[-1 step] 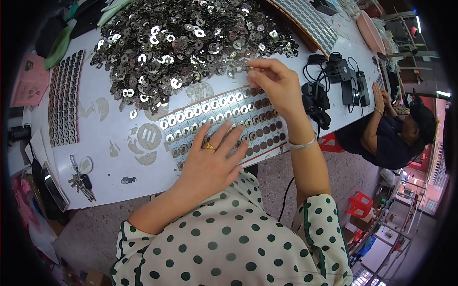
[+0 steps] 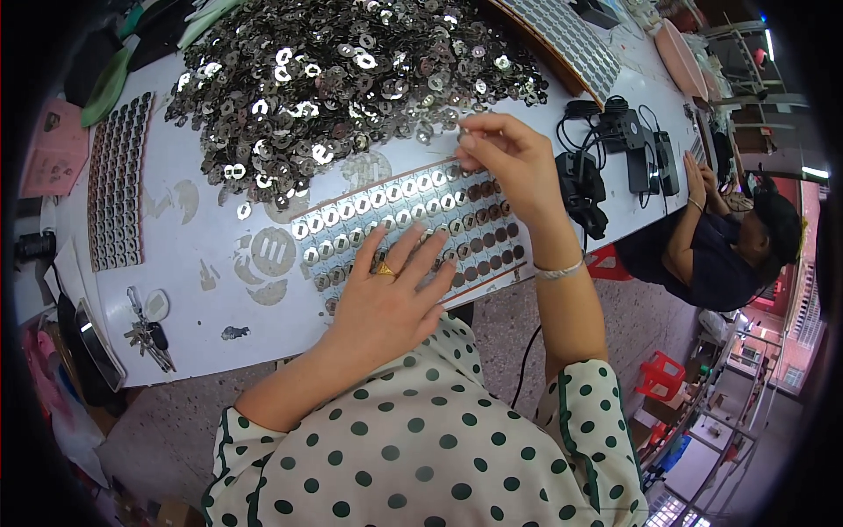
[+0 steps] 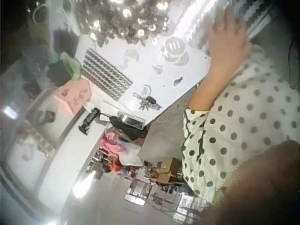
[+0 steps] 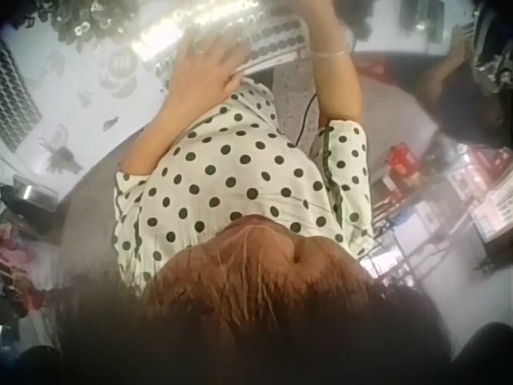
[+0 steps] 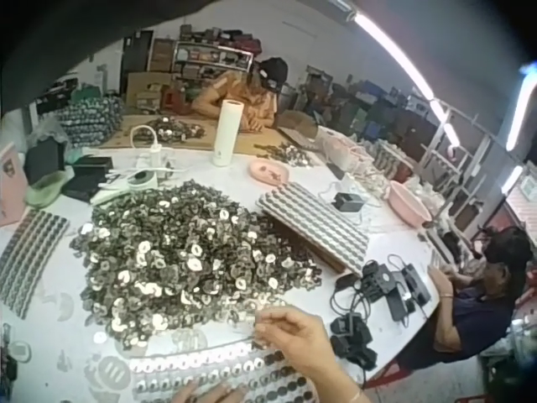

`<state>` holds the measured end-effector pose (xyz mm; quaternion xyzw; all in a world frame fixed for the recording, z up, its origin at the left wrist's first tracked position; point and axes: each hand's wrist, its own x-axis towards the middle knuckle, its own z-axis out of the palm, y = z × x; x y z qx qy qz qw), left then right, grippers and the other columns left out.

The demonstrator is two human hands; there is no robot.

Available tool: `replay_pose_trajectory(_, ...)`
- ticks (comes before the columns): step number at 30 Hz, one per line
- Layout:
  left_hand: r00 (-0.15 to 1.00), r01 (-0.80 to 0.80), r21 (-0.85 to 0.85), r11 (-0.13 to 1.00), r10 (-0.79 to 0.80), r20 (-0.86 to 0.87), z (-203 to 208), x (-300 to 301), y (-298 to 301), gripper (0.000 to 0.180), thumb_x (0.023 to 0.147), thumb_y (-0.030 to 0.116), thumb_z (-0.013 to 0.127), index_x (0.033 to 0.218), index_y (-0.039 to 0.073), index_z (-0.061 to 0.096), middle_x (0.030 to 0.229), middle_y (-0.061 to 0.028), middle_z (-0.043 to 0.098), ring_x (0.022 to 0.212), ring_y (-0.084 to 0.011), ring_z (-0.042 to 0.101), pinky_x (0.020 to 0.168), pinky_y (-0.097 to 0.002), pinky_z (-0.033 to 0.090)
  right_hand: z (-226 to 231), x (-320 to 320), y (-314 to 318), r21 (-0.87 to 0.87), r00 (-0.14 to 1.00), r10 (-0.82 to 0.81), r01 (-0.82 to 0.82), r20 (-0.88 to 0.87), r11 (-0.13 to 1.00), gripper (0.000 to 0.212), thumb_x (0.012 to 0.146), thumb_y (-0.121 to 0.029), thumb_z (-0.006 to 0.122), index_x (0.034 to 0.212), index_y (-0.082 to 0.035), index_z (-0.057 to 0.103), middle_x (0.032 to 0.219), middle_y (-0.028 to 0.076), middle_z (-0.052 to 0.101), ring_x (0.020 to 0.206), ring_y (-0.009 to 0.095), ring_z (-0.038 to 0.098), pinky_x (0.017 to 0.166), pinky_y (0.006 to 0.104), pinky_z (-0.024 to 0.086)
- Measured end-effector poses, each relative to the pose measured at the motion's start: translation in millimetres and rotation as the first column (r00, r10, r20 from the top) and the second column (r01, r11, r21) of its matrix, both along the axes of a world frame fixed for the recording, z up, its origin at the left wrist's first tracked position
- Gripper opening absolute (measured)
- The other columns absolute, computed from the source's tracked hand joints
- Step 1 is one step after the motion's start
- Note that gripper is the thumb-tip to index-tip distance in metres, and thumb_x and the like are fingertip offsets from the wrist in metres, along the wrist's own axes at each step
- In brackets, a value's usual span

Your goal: The person assembles small metal washers and metal discs into a plastic tray by hand.

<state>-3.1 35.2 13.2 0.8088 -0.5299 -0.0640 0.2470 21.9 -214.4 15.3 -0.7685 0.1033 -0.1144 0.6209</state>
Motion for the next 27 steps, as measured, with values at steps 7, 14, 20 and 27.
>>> replay_pose_trajectory(7, 1.000, -0.029, -0.085, 0.996, 0.028, -0.008, 1, 2, -9, 0.047, 0.077, 0.032, 0.075, 0.119, 0.011, 0.066, 0.134, -0.0120, 0.058, 0.136, -0.0279, 0.046, 0.117, -0.0571, 0.027, 18, -58, 0, 0.588, 0.962, 0.101, 0.071, -0.254, 0.806, 0.020, 0.096, -0.007, 0.068, 0.113, 0.003, 0.065, 0.084, 0.007, 0.069, 0.067, 0.010, 0.068, 0.039, 0.0175, 0.045)
replay_pose_trajectory(14, 1.000, -0.019, -0.096, 0.995, 0.021, 0.018, -3, -1, -17, 0.043, 0.078, 0.032, 0.075, 0.113, 0.009, 0.067, 0.134, -0.0115, 0.057, 0.136, -0.0272, 0.046, 0.116, -0.0557, 0.028, 21, -102, 11, 0.086, 0.850, 0.031, 0.017, -0.526, 0.996, 0.016, 0.091, -0.005, 0.073, 0.106, 0.000, 0.070, 0.080, 0.002, 0.070, 0.061, 0.004, 0.062, 0.045, 0.0181, 0.044)
replay_pose_trajectory(20, 0.998, -0.006, -0.093, 0.996, 0.011, 0.056, -8, -3, -20, 0.041, 0.079, 0.033, 0.074, 0.111, 0.009, 0.066, 0.136, -0.0110, 0.056, 0.136, -0.0266, 0.046, 0.116, -0.0555, 0.029, 12, -104, 20, -0.126, 0.936, 0.024, -0.072, -0.350, 0.989, 0.014, 0.086, -0.001, 0.076, 0.099, 0.000, 0.073, 0.072, -0.002, 0.065, 0.060, 0.001, 0.054, 0.054, 0.0190, 0.042)
replay_pose_trajectory(27, 0.997, -0.008, -0.091, 0.996, 0.014, 0.071, -10, -2, -20, 0.042, 0.080, 0.035, 0.073, 0.113, 0.010, 0.066, 0.138, -0.0102, 0.056, 0.136, -0.0256, 0.047, 0.117, -0.0546, 0.028, 8, -106, 20, -0.220, 0.955, 0.017, -0.086, -0.296, 0.972, 0.015, 0.084, 0.001, 0.078, 0.098, -0.002, 0.072, 0.077, -0.002, 0.061, 0.059, 0.002, 0.044, 0.053, 0.0204, 0.037)
